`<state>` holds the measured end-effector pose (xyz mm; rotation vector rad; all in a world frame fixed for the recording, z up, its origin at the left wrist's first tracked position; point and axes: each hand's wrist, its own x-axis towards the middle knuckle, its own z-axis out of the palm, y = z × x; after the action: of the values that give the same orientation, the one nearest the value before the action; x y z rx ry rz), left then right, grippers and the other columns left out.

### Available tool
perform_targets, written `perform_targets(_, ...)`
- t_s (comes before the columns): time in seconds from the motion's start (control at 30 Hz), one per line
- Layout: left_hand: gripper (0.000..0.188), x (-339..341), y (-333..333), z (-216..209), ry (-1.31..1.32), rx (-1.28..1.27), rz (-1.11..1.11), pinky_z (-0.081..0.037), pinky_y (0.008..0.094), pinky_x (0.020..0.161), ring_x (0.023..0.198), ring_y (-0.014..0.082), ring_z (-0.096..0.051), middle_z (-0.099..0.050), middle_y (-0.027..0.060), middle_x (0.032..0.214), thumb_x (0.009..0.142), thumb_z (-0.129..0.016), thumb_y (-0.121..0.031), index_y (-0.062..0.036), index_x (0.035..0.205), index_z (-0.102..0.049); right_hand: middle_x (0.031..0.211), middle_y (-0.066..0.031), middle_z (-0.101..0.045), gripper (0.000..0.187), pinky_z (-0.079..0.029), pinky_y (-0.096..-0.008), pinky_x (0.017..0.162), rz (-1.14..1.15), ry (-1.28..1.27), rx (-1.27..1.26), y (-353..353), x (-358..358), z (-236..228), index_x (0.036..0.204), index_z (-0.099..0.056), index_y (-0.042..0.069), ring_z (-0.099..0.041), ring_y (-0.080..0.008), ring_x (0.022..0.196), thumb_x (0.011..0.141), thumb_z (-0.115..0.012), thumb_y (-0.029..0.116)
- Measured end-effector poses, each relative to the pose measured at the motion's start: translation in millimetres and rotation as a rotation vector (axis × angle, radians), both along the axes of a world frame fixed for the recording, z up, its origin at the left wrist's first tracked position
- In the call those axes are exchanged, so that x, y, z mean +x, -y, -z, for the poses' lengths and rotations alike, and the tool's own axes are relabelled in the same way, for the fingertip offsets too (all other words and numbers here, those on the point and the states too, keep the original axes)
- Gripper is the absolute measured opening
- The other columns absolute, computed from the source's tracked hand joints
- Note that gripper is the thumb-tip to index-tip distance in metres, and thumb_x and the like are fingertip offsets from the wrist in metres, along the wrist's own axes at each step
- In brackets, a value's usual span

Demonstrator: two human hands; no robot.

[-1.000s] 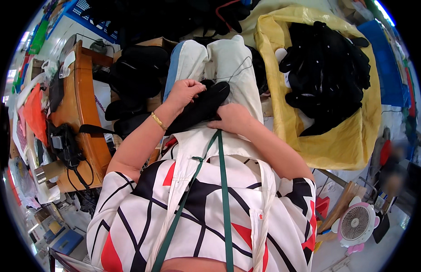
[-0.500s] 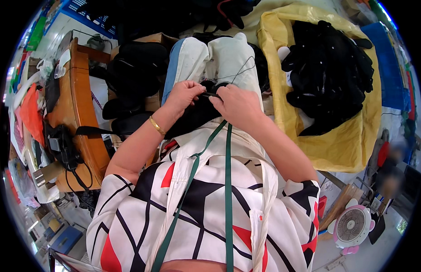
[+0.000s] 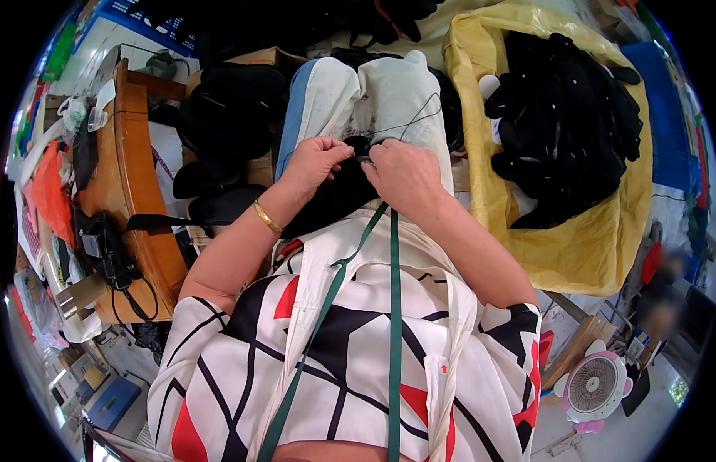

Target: The person sits cross-legged and hand-sews a black shoe using a needle and thread. They repeatedly insert the needle into the shoe material and pull the thread through to stitch the shoe. The person handles the shoe and needle directly, occasionally adjusting the thread.

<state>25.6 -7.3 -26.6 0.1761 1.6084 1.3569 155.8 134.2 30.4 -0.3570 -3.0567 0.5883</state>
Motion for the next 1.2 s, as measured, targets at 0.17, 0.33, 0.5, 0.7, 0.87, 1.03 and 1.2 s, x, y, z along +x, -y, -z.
perform_targets(0.17, 0.014, 0.1, -0.9, -1.3, -0.001, -0.003, -0.003, -0.042, 0.0228, 0.054, 0.062, 0.0085, -0.053, -0.064, 0.0006, 0.076, 0.089, -0.072, -0.016, -0.0030, 0.087, -0.069, 0.079, -0.0092, -0.063, 0.022, -0.049, -0.0426, 0.064, -0.014, -0.032, 0.010, 1.3, -0.2, 2.7, 0.081, -0.063, 0.008, -0.064, -0.0308, 0.075, 0.089, -0.064, 0.028)
perform_targets(0.33, 0.013, -0.3, -0.4, -2.6, -0.029, 0.011, 0.004, -0.042, 0.0210, 0.054, 0.064, 0.0058, -0.053, -0.063, -0.0018, 0.077, 0.090, -0.072, -0.019, -0.0067, 0.090, -0.069, 0.083, -0.0068, -0.063, 0.022, -0.052, -0.0415, 0.067, -0.128, 0.038, -0.020, 11.9, 16.8, -19.7, 0.087, -0.067, 0.010, -0.065, -0.0273, 0.084, 0.088, -0.066, 0.033)
perform_targets(0.5, 0.010, 4.0, 5.6, -4.1, -0.231, 0.172, 0.231, -0.045, 0.0210, 0.063, 0.070, 0.0048, -0.054, -0.063, -0.0023, 0.081, 0.091, -0.071, -0.012, -0.0069, 0.098, -0.068, 0.091, -0.0080, -0.062, 0.025, -0.052, -0.0426, 0.069, -0.016, -0.052, -0.102, -4.0, 23.9, -33.0, 0.091, -0.066, 0.010, -0.065, -0.0294, 0.086, 0.085, -0.069, 0.035)
perform_targets(0.7, 0.016, 22.3, 18.2, -40.4, -0.486, 0.087, 0.570, -0.047, 0.0232, 0.070, 0.076, 0.0065, -0.055, -0.064, 0.0006, 0.085, 0.087, -0.065, -0.002, 0.0000, 0.103, -0.064, 0.089, -0.0120, -0.061, 0.016, -0.051, -0.0419, 0.070, -0.093, 0.049, -0.213, -24.4, 49.0, 2.9, 0.096, -0.065, 0.005, -0.063, -0.0331, 0.082, 0.087, -0.067, 0.018)
perform_targets(0.87, 0.019, 38.7, 34.6, -18.9, -0.348, 0.039, 0.309, -0.051, 0.0292, 0.071, 0.075, 0.0137, -0.062, -0.069, 0.0080, 0.084, 0.086, -0.068, -0.011, 0.0016, 0.100, -0.064, 0.087, -0.0125, -0.060, 0.015, -0.051, -0.0413, 0.070, -0.127, 0.035, -0.174, -20.8, 67.5, 0.9, 0.095, -0.065, 0.005, -0.063, -0.0326, 0.082, 0.086, -0.067, 0.017)
perform_targets(1.03, 0.021, 42.6, 32.4, -3.1, -0.127, -0.017, 0.316, -0.048, 0.0277, 0.067, 0.072, 0.0085, -0.058, -0.066, 0.0050, 0.079, 0.088, -0.071, -0.016, 0.0016, 0.097, -0.064, 0.086, -0.0087, -0.062, 0.011, -0.052, -0.0374, 0.065, -0.085, 0.074, 0.042, -29.7, 83.7, 7.5, 0.096, -0.064, 0.004, -0.065, -0.0257, 0.075, 0.089, -0.066, 0.011)
perform_targets(1.2, 0.018, 39.8, 30.9, -28.3, -0.398, -0.007, 0.420, -0.045, 0.0322, 0.063, 0.066, 0.0146, -0.055, -0.059, 0.0063, 0.071, 0.085, -0.072, -0.013, 0.0001, 0.094, -0.063, 0.072, -0.0030, -0.061, 0.008, -0.053, -0.0290, 0.065, 0.524, -0.140, -1.053, -55.2, 99.7, -2.8, 0.102, -0.060, 0.005, -0.061, -0.0144, 0.067, 0.095, -0.060, 0.008)
